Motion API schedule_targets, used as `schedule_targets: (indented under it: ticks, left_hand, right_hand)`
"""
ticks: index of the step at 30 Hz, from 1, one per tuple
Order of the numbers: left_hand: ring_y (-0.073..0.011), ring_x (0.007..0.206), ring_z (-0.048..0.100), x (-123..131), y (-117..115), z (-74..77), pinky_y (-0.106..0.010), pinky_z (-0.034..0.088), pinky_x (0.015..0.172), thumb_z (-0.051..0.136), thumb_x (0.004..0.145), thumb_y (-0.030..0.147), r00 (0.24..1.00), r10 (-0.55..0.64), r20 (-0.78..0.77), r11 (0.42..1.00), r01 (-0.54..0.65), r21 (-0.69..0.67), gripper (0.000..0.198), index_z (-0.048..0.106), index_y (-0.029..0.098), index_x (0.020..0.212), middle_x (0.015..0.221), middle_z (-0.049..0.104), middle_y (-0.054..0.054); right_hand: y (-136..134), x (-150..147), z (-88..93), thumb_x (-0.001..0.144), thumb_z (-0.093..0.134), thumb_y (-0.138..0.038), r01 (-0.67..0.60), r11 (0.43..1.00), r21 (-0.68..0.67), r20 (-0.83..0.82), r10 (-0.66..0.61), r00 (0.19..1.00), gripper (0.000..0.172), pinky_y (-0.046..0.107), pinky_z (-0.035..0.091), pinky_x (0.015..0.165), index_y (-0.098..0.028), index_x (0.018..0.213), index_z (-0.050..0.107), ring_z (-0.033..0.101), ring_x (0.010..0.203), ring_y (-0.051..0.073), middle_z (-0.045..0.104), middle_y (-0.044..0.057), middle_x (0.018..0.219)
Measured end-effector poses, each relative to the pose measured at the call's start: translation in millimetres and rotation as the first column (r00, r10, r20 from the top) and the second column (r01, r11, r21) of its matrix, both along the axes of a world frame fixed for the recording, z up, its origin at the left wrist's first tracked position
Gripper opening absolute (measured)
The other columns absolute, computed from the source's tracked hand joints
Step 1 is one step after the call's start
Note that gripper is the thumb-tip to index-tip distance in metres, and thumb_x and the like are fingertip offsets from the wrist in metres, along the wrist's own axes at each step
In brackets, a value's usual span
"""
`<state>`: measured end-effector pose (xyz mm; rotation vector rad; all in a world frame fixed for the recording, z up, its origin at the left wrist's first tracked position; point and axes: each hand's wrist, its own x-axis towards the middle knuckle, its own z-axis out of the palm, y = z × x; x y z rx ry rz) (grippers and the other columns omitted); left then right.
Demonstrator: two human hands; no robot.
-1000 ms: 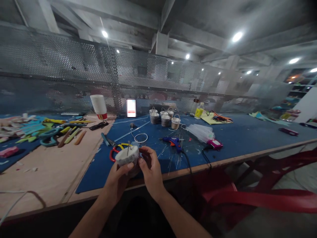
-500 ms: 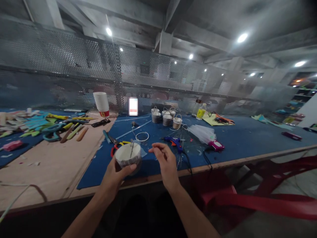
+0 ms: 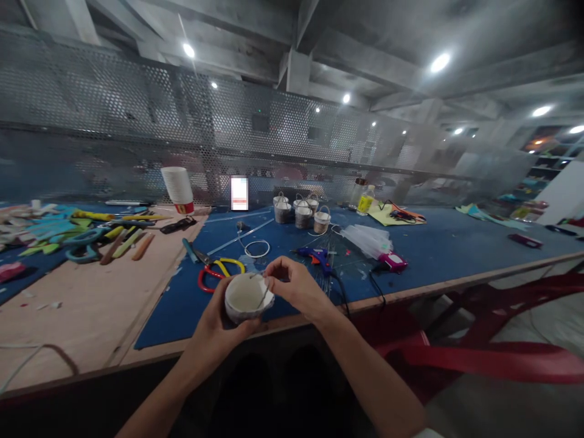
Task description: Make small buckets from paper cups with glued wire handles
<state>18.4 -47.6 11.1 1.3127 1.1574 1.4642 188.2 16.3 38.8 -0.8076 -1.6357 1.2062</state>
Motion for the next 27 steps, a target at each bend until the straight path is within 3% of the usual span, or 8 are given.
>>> schedule_targets:
  ticks: [3, 8, 14, 17, 23, 25, 27]
  left_hand:
    - [-0.0245, 0.089, 0.065, -2.1, 1.4, -1.7, -0.029, 0.051, 0.077, 0.087, 0.055, 0.019, 0.999, 0.003, -0.041, 1.0, -0.003, 0.005, 0.064, 0.063, 0.025, 0.114, 0.101, 0.07, -0.004]
    - [-0.0301, 0.098, 0.067, -7.3, 2.9, -2.7, -0.033, 0.053, 0.082, 0.091, 0.051, 0.024, 1.0, 0.013, -0.004, 0.999, -0.013, -0.04, 0.067, 0.066, 0.023, 0.113, 0.107, 0.073, -0.007]
    - [-0.0319, 0.104, 0.066, -8.9, 3.9, -6.7, -0.037, 0.053, 0.089, 0.091, 0.053, 0.024, 0.998, -0.047, -0.04, 0.998, 0.045, -0.045, 0.071, 0.066, 0.022, 0.12, 0.111, 0.072, -0.009]
    - [-0.0335, 0.107, 0.066, -8.0, 4.5, -9.2, -0.039, 0.053, 0.091, 0.091, 0.052, 0.024, 0.998, -0.063, -0.026, 0.997, 0.061, -0.057, 0.075, 0.066, 0.021, 0.123, 0.113, 0.073, -0.01]
    - [-0.0385, 0.109, 0.066, -4.1, 6.1, -6.4, -0.046, 0.051, 0.096, 0.09, 0.052, 0.036, 0.988, -0.008, 0.156, 0.992, 0.027, -0.121, 0.073, 0.07, 0.019, 0.119, 0.113, 0.075, -0.013]
    - [-0.0403, 0.113, 0.065, -3.1, 5.7, -4.1, -0.049, 0.05, 0.097, 0.089, 0.052, 0.038, 0.969, -0.002, 0.247, 0.987, 0.042, -0.155, 0.076, 0.069, 0.018, 0.122, 0.114, 0.075, -0.015]
    - [-0.0411, 0.115, 0.065, -3.2, 5.0, -2.5, -0.049, 0.051, 0.097, 0.089, 0.053, 0.037, 0.945, -0.023, 0.326, 0.98, 0.085, -0.178, 0.08, 0.066, 0.017, 0.127, 0.116, 0.074, -0.016]
  right_hand:
    - [1.8, 9.1, 8.5, 0.074, 0.075, -0.023, -0.053, 0.998, 0.038, 0.094, 0.049, 0.994, 0.017, 0.028, 0.051, 0.075, -0.018, 0.088, 0.066, 0.063, 0.079, 0.014, 0.068, -0.001, 0.084]
    - [2.2, 17.2, 21.9, 0.089, 0.065, -0.041, -0.22, 0.969, -0.109, 0.035, 0.225, 0.974, 0.024, 0.03, 0.055, 0.078, -0.018, 0.094, 0.071, 0.068, 0.083, 0.016, 0.072, 0.002, 0.087]
    - [8.6, 9.6, 11.6, 0.077, 0.078, -0.036, -0.108, 0.993, -0.054, 0.086, 0.112, 0.99, 0.023, 0.026, 0.052, 0.068, -0.018, 0.086, 0.068, 0.062, 0.071, 0.013, 0.069, -0.001, 0.078]
    - [9.9, 11.6, 10.3, 0.075, 0.08, -0.035, -0.144, 0.989, -0.018, 0.112, 0.145, 0.983, 0.024, 0.026, 0.051, 0.069, -0.018, 0.086, 0.067, 0.061, 0.07, 0.013, 0.068, -0.002, 0.077]
    - [5.8, 24.7, 17.3, 0.089, 0.066, -0.042, -0.294, 0.946, -0.139, -0.022, 0.294, 0.956, 0.026, 0.031, 0.057, 0.077, -0.02, 0.104, 0.07, 0.068, 0.082, 0.015, 0.071, 0.002, 0.09]
    - [8.3, 34.5, 14.7, 0.093, 0.06, -0.044, -0.209, 0.974, -0.09, 0.024, 0.212, 0.977, 0.029, 0.031, 0.057, 0.074, -0.021, 0.107, 0.07, 0.069, 0.081, 0.016, 0.071, 0.003, 0.089]
    - [15.4, 49.3, 8.8, 0.095, 0.057, -0.044, 0.021, 0.999, 0.029, 0.178, -0.026, 0.984, 0.028, 0.03, 0.054, 0.072, -0.02, 0.104, 0.069, 0.069, 0.077, 0.016, 0.071, 0.003, 0.085]
